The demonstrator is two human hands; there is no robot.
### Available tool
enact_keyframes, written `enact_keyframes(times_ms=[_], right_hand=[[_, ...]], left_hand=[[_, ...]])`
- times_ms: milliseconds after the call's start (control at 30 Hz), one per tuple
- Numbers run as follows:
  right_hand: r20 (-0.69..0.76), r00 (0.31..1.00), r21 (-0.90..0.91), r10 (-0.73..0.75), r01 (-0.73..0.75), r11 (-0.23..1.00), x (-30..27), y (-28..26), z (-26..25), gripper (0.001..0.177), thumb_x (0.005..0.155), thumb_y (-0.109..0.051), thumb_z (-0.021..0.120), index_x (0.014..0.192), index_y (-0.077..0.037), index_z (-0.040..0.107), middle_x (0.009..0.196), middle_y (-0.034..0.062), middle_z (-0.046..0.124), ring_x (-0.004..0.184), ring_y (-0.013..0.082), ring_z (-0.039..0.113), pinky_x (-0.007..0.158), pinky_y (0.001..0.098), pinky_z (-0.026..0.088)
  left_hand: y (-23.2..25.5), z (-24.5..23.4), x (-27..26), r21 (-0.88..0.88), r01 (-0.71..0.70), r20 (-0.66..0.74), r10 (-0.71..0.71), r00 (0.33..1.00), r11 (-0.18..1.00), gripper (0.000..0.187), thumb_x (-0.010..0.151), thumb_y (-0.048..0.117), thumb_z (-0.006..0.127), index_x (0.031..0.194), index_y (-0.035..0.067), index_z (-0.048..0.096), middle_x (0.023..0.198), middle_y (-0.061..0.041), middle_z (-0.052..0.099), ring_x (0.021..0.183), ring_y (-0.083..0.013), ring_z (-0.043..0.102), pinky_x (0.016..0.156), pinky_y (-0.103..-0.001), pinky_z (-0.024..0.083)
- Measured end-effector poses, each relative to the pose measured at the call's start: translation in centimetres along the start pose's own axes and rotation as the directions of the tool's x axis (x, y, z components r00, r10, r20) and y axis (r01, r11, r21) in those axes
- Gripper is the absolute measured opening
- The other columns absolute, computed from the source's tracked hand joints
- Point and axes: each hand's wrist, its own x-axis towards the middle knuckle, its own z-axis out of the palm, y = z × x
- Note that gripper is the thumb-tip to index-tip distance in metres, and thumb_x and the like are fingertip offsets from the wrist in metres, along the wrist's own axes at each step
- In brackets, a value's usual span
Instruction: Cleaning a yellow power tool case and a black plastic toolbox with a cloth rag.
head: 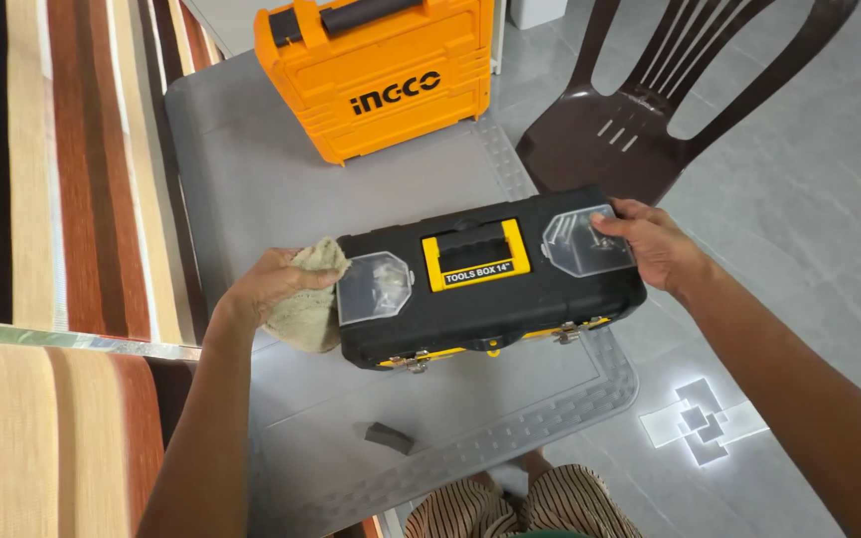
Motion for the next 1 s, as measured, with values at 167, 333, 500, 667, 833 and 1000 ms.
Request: enact_keyframes(times_ms=[167, 333, 500, 667, 833, 1000], right_hand=[[0.013, 1.000, -0.052, -0.003, 0.004, 0.999, 0.0, -1.0, -0.3, 0.056, 0.091, -0.010, 0.067, 0.142, 0.006, 0.053, 0.124, 0.0130, 0.069, 0.110, 0.0188, 0.068, 0.097, 0.0339, 0.054], [-0.012, 1.000, 0.007, 0.023, -0.023, 1.000, 1.0, -1.4, -1.1, 0.057, 0.087, -0.008, 0.070, 0.139, 0.010, 0.055, 0.123, 0.0143, 0.070, 0.108, 0.0182, 0.068, 0.098, 0.0318, 0.054], [-0.020, 0.998, 0.047, 0.054, -0.053, 0.997, 2.1, -1.7, -1.2, 0.051, 0.085, -0.004, 0.072, 0.132, 0.011, 0.060, 0.119, 0.0137, 0.069, 0.107, 0.0186, 0.066, 0.095, 0.0336, 0.052], [-0.122, 0.990, -0.082, 0.076, -0.086, 0.993, 2.3, -0.7, -0.6, 0.049, 0.087, -0.005, 0.070, 0.134, 0.003, 0.057, 0.119, 0.0118, 0.067, 0.108, 0.0207, 0.063, 0.094, 0.0439, 0.049], [-0.089, 0.996, -0.033, -0.009, 0.006, 0.999, 2.7, 1.5, 2.0, 0.054, 0.085, -0.004, 0.068, 0.137, 0.005, 0.056, 0.124, 0.0211, 0.066, 0.114, 0.0342, 0.064, 0.097, 0.0545, 0.051], [-0.006, 0.758, -0.922, -0.653, 0.249, 0.297, -0.4, 0.9, 9.8, 0.069, 0.088, -0.021, 0.069, 0.149, -0.003, 0.042, 0.156, 0.0247, 0.035, 0.145, 0.0464, 0.028, 0.111, 0.0695, 0.025]], left_hand=[[2.5, -3.6, -2.5, 0.280, -0.050, 0.021, 0.046, 0.999, 0.959, 0.039, 0.074, 0.020, 0.084, 0.110, 0.005, 0.079, 0.089, -0.010, 0.078, 0.077, -0.0209, 0.072, 0.075, -0.035, 0.057], [6.9, -6.3, -9.2, 0.431, -0.009, -0.117, 0.065, 0.991, 0.902, 0.046, 0.076, 0.036, 0.080, 0.111, 0.004, 0.080, 0.090, -0.016, 0.077, 0.075, -0.0281, 0.071, 0.072, -0.041, 0.056], [3.6, -4.4, -8.1, 0.308, 0.212, -0.151, -0.173, 0.973, 0.927, 0.094, 0.083, 0.079, 0.047, 0.127, 0.001, 0.074, 0.131, -0.020, 0.069, 0.124, -0.0337, 0.063, 0.104, -0.050, 0.046], [-3.6, 1.0, -2.3, 0.460, -0.025, 0.047, 0.004, 0.999, 0.888, 0.113, 0.082, 0.081, 0.052, 0.159, 0.004, 0.023, 0.162, -0.021, 0.029, 0.152, -0.0350, 0.026, 0.121, -0.046, 0.023], [-3.6, 3.9, -2.2, 0.372, -0.094, 0.032, 0.089, 0.996, 0.923, 0.110, 0.071, 0.057, 0.081, 0.157, 0.007, 0.033, 0.154, -0.017, 0.048, 0.147, -0.0294, 0.041, 0.121, -0.039, 0.029], [-2.7, 2.3, -2.1, 0.448, -0.084, -0.110, 0.148, 0.983, 0.890, 0.094, 0.071, 0.048, 0.087, 0.145, 0.003, 0.049, 0.131, -0.019, 0.070, 0.125, -0.0276, 0.067, 0.108, -0.039, 0.049]])
